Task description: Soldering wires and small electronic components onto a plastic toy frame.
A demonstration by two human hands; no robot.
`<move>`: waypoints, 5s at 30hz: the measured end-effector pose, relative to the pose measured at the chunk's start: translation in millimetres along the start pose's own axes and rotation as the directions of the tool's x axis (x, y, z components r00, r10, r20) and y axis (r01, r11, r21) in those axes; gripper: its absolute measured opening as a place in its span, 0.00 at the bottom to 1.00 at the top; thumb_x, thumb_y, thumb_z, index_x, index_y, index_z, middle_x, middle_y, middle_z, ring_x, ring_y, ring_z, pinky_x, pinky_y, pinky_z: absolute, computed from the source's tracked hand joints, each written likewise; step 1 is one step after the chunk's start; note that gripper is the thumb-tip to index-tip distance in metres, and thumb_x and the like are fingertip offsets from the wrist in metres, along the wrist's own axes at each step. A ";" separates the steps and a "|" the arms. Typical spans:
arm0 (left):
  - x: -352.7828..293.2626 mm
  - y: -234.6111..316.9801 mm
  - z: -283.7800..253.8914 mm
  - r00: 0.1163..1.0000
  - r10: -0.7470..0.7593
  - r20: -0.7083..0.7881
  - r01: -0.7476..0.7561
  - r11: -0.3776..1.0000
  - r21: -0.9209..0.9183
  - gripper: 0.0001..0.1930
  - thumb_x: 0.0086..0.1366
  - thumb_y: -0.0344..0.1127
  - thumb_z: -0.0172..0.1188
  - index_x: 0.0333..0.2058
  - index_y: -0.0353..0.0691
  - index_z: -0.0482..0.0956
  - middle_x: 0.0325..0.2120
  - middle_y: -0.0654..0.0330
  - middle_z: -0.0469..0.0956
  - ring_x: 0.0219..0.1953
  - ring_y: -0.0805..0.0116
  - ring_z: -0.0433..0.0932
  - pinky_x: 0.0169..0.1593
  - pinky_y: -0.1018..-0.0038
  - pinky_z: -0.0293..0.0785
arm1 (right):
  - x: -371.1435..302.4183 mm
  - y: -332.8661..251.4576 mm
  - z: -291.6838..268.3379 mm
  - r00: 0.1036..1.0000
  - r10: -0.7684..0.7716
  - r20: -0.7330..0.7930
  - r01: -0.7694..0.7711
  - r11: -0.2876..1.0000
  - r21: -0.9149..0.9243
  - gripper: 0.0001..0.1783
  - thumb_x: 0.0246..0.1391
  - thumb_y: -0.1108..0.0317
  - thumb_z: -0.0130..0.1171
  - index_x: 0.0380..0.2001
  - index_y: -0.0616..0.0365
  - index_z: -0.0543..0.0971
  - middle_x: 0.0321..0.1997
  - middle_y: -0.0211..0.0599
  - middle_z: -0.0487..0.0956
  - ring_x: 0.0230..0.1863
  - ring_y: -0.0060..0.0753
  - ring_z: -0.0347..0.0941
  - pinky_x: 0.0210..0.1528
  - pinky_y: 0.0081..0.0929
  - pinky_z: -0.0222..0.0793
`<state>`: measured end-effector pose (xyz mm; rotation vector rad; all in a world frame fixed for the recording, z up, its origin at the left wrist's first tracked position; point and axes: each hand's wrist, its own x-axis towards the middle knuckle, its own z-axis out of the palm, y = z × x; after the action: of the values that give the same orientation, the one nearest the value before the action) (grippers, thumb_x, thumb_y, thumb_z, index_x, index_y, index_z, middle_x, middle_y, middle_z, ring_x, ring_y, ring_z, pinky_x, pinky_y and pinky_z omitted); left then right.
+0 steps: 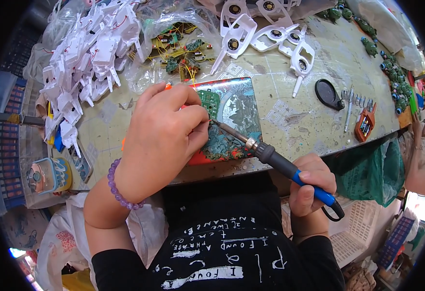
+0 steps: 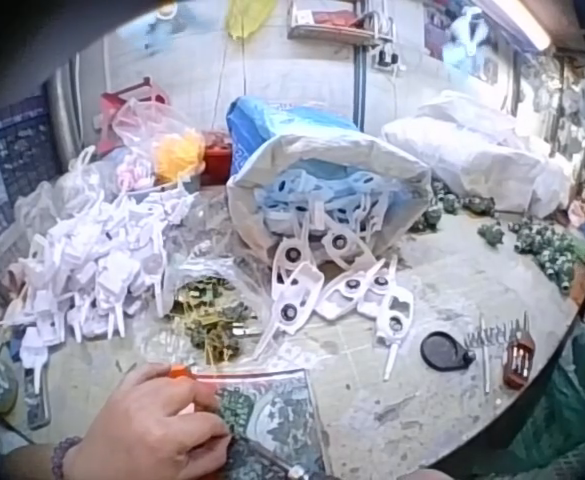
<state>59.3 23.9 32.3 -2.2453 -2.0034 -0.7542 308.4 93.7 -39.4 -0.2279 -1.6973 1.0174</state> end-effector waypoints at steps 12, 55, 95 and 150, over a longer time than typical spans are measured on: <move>-2.6 -1.3 1.3 1.000 -0.029 -0.003 0.028 0.999 -0.030 0.05 0.47 0.24 0.64 0.24 0.36 0.76 0.28 0.59 0.75 0.33 0.57 0.76 0.54 0.58 0.70 | 3.0 -1.0 3.7 0.999 -0.016 0.046 0.020 0.996 -0.082 0.14 0.60 0.57 0.52 0.35 0.59 0.71 0.25 0.34 0.70 0.23 0.29 0.67 0.27 0.24 0.63; -9.5 -64.4 4.3 0.961 -0.277 0.000 0.267 0.926 -0.267 0.10 0.59 0.35 0.60 0.29 0.32 0.80 0.28 0.55 0.77 0.33 0.61 0.75 0.39 0.69 0.69 | 59.4 47.5 -149.2 0.727 0.191 -0.660 -0.497 0.809 -0.313 0.22 0.56 0.71 0.60 0.50 0.67 0.66 0.23 0.27 0.71 0.21 0.14 0.65 0.23 0.15 0.59; -24.0 -49.4 -1.9 0.915 -0.395 0.083 0.134 0.103 -0.986 0.07 0.63 0.25 0.57 0.40 0.33 0.75 0.37 0.58 0.79 0.41 0.74 0.77 0.47 0.79 0.73 | 125.5 7.7 106.9 0.737 0.547 0.398 -0.649 0.738 0.186 0.09 0.52 0.77 0.61 0.38 0.63 0.80 0.37 0.30 0.78 0.34 0.15 0.73 0.36 0.13 0.69; -41.9 -85.0 -7.8 0.858 -0.480 0.182 0.283 0.145 -0.948 0.08 0.61 0.29 0.61 0.38 0.32 0.81 0.31 0.64 0.80 0.30 0.80 0.74 0.35 0.81 0.70 | 122.9 -0.8 45.7 0.636 -0.048 0.770 0.599 0.659 -0.454 0.13 0.40 0.75 0.57 0.34 0.54 0.78 0.39 0.34 0.78 0.43 0.39 0.73 0.44 0.35 0.71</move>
<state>-25.5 -3.5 -0.9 -1.6632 -2.3261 -2.8407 221.3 144.2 44.7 0.0693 -2.6799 0.0693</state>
